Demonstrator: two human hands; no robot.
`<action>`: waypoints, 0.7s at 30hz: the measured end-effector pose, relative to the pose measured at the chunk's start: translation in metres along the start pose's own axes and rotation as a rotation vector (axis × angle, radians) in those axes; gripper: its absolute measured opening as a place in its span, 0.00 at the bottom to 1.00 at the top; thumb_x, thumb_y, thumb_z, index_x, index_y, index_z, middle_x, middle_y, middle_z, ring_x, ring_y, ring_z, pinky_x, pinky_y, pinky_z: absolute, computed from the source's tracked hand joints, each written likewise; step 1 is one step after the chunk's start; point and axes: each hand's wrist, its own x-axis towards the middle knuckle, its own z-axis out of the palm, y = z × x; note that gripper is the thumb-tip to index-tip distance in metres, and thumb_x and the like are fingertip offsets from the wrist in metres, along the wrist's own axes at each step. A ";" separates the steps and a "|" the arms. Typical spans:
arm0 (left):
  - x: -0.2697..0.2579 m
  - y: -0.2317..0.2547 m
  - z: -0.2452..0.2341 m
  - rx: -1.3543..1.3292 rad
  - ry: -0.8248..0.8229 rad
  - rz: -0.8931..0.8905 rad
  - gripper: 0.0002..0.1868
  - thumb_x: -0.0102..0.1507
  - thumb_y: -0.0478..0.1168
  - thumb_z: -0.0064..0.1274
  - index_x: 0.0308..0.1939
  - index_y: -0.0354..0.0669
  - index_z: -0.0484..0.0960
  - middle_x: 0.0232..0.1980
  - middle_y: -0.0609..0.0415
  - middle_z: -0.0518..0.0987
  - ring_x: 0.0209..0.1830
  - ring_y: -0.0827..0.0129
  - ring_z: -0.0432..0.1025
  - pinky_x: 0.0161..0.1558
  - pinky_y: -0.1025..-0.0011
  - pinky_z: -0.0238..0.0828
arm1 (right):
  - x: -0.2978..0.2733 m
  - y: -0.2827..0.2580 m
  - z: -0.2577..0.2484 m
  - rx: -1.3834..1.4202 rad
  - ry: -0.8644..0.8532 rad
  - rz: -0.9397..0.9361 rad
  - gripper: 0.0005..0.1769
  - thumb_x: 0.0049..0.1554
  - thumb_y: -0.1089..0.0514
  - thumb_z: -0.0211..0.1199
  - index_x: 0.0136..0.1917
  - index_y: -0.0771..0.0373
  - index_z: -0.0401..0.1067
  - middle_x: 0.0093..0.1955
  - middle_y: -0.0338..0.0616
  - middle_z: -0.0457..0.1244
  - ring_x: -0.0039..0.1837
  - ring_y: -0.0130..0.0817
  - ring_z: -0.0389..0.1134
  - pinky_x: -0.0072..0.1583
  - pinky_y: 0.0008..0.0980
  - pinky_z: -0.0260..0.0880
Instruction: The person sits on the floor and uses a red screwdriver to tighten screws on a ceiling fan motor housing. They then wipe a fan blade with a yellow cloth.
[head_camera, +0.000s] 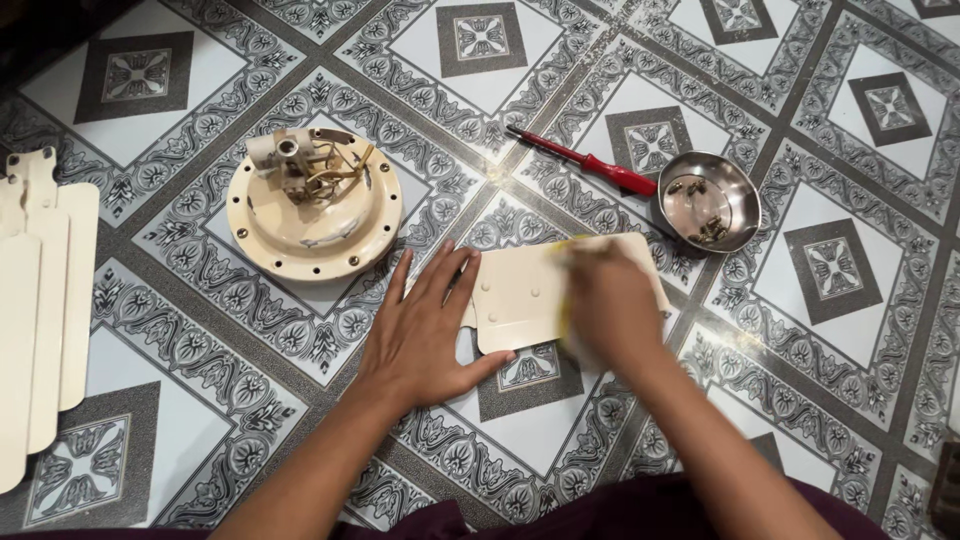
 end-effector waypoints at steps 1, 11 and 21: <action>-0.002 0.000 -0.001 0.007 -0.006 -0.003 0.61 0.53 0.76 0.47 0.77 0.39 0.51 0.79 0.47 0.53 0.82 0.63 0.38 0.77 0.50 0.23 | -0.007 -0.014 0.010 0.028 -0.027 -0.096 0.16 0.57 0.58 0.60 0.58 0.52 0.80 0.49 0.52 0.67 0.49 0.51 0.71 0.52 0.46 0.72; 0.000 0.001 -0.003 0.007 -0.081 -0.044 0.61 0.52 0.77 0.46 0.77 0.42 0.48 0.81 0.49 0.50 0.82 0.66 0.37 0.77 0.52 0.21 | 0.015 0.011 -0.028 -0.166 -0.065 0.251 0.17 0.64 0.50 0.56 0.58 0.60 0.78 0.51 0.58 0.65 0.45 0.52 0.71 0.49 0.50 0.72; 0.000 0.000 0.000 0.019 -0.047 -0.015 0.61 0.53 0.76 0.46 0.77 0.41 0.49 0.80 0.50 0.50 0.82 0.65 0.37 0.77 0.51 0.22 | 0.022 0.002 -0.028 0.068 -0.319 0.245 0.17 0.51 0.55 0.69 0.55 0.42 0.83 0.52 0.42 0.70 0.47 0.40 0.74 0.51 0.40 0.75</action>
